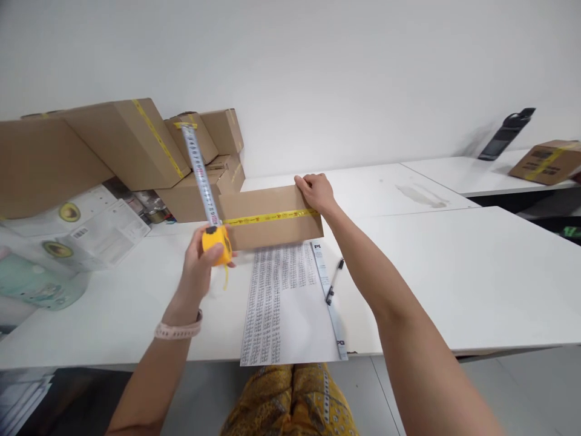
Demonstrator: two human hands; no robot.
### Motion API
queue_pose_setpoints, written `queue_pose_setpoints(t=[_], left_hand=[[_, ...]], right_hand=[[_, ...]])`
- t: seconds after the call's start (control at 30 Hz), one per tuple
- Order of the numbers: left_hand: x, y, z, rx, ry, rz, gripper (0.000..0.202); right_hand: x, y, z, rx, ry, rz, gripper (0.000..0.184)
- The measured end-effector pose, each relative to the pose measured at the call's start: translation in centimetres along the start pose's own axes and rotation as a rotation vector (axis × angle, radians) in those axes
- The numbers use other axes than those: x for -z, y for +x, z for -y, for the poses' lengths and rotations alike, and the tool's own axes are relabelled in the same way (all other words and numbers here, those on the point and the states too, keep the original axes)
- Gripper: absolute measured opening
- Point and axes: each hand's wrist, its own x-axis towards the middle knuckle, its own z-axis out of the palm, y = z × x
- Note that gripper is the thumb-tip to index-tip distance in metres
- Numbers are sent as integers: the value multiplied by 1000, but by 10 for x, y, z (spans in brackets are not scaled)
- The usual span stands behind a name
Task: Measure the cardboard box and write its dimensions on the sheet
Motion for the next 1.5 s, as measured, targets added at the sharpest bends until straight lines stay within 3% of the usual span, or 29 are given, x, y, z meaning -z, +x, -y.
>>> queue_pose_setpoints(t=[0.1,0.2,0.33,0.5,0.77,0.93,1.13,1.5], left_hand=[[-26,-24,18,105,-75,208,59],[-52,-35,34,201,-105,314,58],[-75,-31,48,264,-164,310,54],[-88,-28,56,304,-227,264,53],[-97,-36,56,349,-271,261,56],[-100,-38,58,352,-280,251,58],[-104,-41,76,378,-216,230,64],[-88,-39,77,402,-174,285,67]], right_hand=[[-9,16,7,-34,-107,-25,49],[-17,25,15,-20,-210,-42,46],[-23,24,19,98,-233,-46,48],[-27,21,13,238,-288,-55,55],[-25,27,13,420,-421,40,53],[-25,29,13,448,-445,79,51],[-26,29,13,433,-448,74,48],[-30,28,9,439,-440,48,47]])
